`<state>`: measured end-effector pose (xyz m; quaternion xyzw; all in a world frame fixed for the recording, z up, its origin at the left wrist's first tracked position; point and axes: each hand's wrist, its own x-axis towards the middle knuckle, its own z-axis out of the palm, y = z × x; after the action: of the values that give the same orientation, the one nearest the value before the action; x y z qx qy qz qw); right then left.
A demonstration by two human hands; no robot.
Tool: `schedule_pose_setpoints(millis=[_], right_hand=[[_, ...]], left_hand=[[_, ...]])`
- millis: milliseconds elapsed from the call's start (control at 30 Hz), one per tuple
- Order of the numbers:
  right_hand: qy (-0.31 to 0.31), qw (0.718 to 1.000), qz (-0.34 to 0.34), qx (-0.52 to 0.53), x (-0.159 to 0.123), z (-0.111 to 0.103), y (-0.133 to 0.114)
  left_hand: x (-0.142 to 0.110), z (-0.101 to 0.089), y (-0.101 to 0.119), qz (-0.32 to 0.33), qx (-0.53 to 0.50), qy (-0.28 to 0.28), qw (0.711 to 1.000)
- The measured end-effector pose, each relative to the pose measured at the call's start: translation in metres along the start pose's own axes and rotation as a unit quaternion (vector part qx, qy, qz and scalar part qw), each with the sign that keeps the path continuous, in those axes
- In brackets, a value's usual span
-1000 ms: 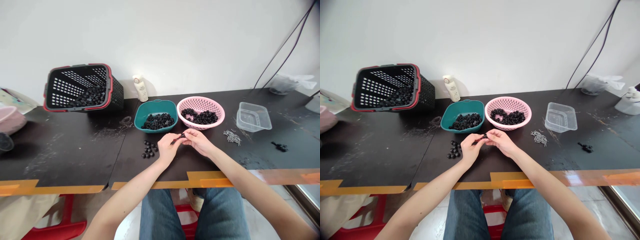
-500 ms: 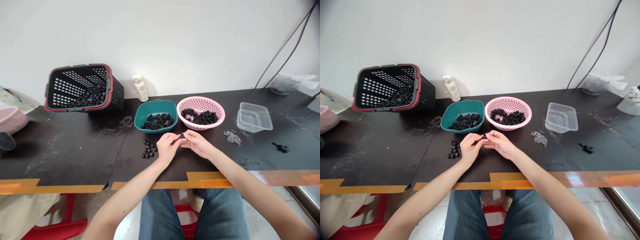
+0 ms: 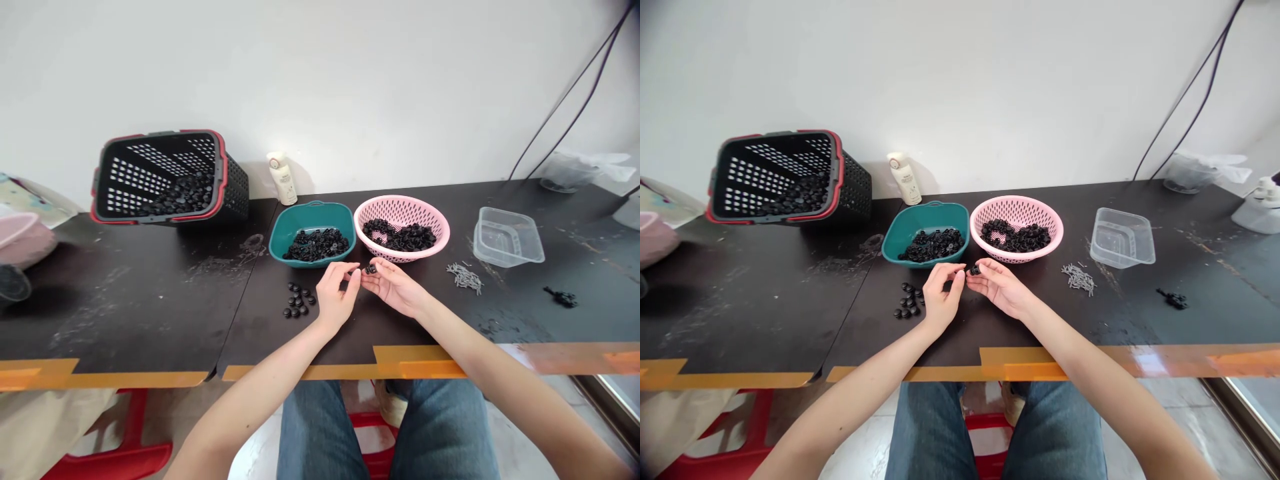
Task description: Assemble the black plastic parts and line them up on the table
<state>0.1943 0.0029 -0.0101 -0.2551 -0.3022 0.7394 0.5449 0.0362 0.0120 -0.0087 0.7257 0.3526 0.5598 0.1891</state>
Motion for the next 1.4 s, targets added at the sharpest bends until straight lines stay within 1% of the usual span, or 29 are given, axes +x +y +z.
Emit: schedule_pose_setpoints(millis=[133,267,400,600,867,1033,1167,1267,1400], right_hand=[[-0.004,1.0,0.0,0.002,-0.0001,0.0008,0.0003],[-0.001,1.0,0.002,-0.006,-0.0003,0.001,0.0008],[0.004,1.0,-0.001,-0.023,-0.0004,0.001,0.0016],[0.043,0.996,-0.028,-0.074,0.0,0.0016,0.002],[0.043,0.994,-0.045,-0.092,-0.0004,0.0012,0.0032],[0.074,0.983,-0.073,-0.15,0.0002,0.0023,0.0039],[0.077,0.974,-0.089,-0.192,0.0002,0.0037,0.0039],[0.063,0.971,-0.085,-0.215,-0.0002,0.0047,0.0038],[0.057,0.971,-0.073,-0.222,-0.0009,0.0058,0.0037]], left_hand=[[-0.001,0.0005,0.0006,0.012,-0.008,-0.018,1.0],[-0.0019,0.0009,0.0013,0.028,0.005,-0.027,0.999],[-0.0018,0.0008,0.0005,0.032,0.02,-0.011,0.999],[-0.0016,-0.0005,-0.0012,0.038,0.028,0.007,0.999],[-0.0013,0.0007,-0.0022,0.051,0.01,0.025,0.998],[-0.0017,0.0016,-0.0026,0.046,0.012,0.033,0.998],[-0.0005,0.0017,-0.0018,0.007,-0.011,0.015,1.0],[0.0012,0.0027,-0.0011,-0.024,-0.054,-0.022,0.998],[0.0027,0.005,-0.0023,-0.043,-0.116,-0.064,0.99]])
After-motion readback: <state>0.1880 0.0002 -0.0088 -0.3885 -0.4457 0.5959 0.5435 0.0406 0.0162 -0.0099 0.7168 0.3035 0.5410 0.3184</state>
